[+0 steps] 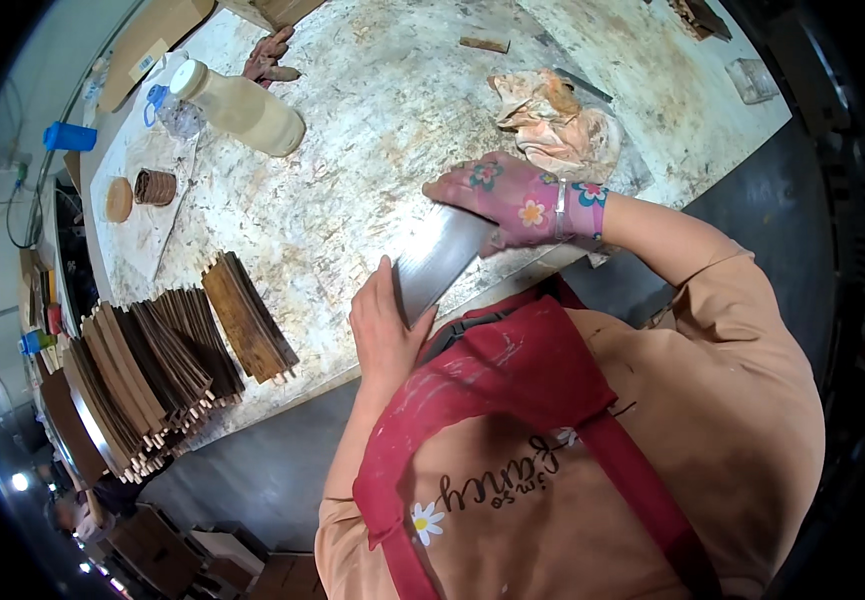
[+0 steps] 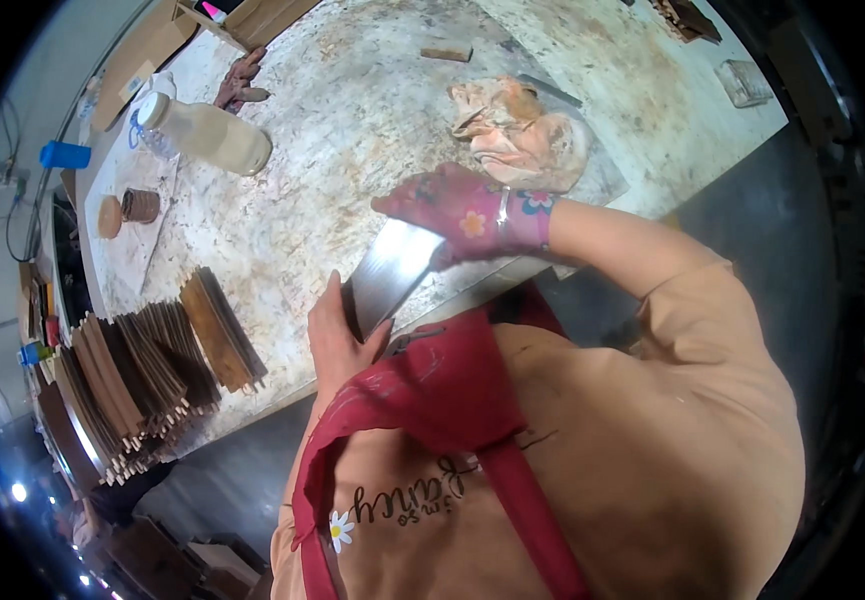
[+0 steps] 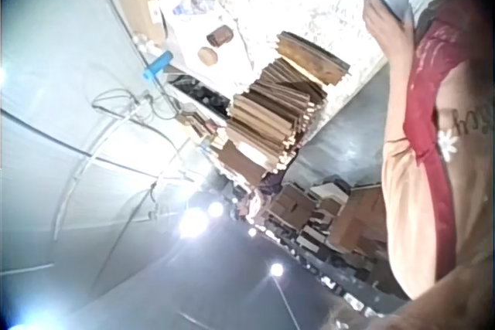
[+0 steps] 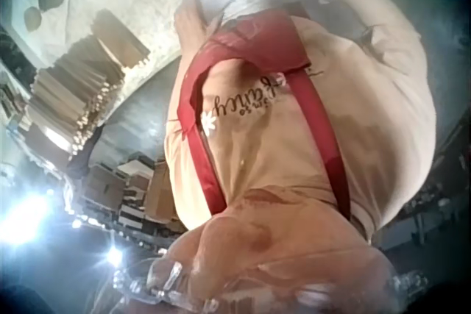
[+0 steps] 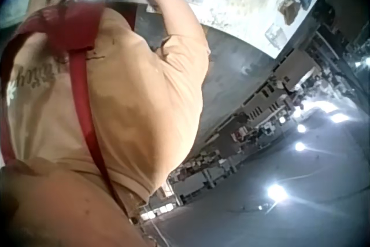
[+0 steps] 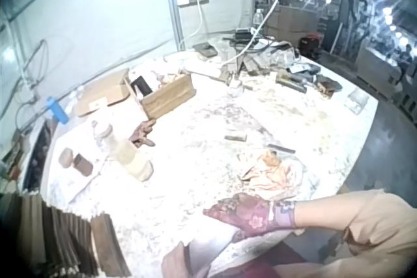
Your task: The person applies a liquid from a bottle to a cloth and then rubs the cloth onto several small wood panels, coating them.
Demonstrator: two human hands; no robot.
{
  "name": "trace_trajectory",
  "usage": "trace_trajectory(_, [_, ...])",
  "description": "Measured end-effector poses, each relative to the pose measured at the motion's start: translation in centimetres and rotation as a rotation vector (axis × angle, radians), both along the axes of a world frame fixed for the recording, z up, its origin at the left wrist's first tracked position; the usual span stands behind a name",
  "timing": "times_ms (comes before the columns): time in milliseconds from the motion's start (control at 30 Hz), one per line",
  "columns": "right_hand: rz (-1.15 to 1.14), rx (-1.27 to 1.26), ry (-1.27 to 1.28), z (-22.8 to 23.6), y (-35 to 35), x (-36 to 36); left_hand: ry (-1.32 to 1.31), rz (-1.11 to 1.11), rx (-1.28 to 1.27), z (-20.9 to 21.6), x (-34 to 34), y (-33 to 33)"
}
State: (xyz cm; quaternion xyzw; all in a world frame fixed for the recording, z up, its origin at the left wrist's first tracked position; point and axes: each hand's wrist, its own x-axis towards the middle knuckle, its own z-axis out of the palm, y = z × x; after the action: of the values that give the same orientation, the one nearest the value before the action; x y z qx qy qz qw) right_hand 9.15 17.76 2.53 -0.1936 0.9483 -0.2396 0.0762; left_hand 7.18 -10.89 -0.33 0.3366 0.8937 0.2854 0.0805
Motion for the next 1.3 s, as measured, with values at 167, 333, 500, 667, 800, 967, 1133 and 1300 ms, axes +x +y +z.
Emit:
trace_trajectory(167, [0.041,0.049,-0.085,-1.0,0.6,-2.0,0.027,0.036,0.031,-0.5,0.3,0.8])
trace_trajectory(333, [0.098,0.069,0.025,-1.1,1.4,-1.5,0.072,-0.070,0.086,-0.8,-0.6,0.4])
trace_trajectory(500, [-0.008,0.076,-0.079,1.2,0.8,0.1,0.103,-0.056,-0.040,1.8,-3.2,-1.2])
trace_trajectory(667, [-0.394,0.100,0.312,3.7,5.6,0.3,0.270,0.616,-0.326,3.6,-6.4,-10.7])
trace_trajectory(800, [-0.434,0.270,0.305,-2.4,9.6,3.4,0.144,0.636,-0.310,3.5,-6.0,-12.9])
trace_trajectory(967, [-0.653,-0.046,0.306,-2.4,9.3,3.0,-0.330,0.705,0.306,5.5,-5.9,-13.4])
trace_trajectory(1133, [-0.850,-0.399,0.321,2.1,7.8,-1.2,-1.595,0.378,1.188,4.3,-6.6,-8.3])
trace_trajectory(1300, [-0.009,-0.178,0.473,7.9,-4.9,-7.1,-1.887,0.411,1.193,1.3,-8.8,-1.2])
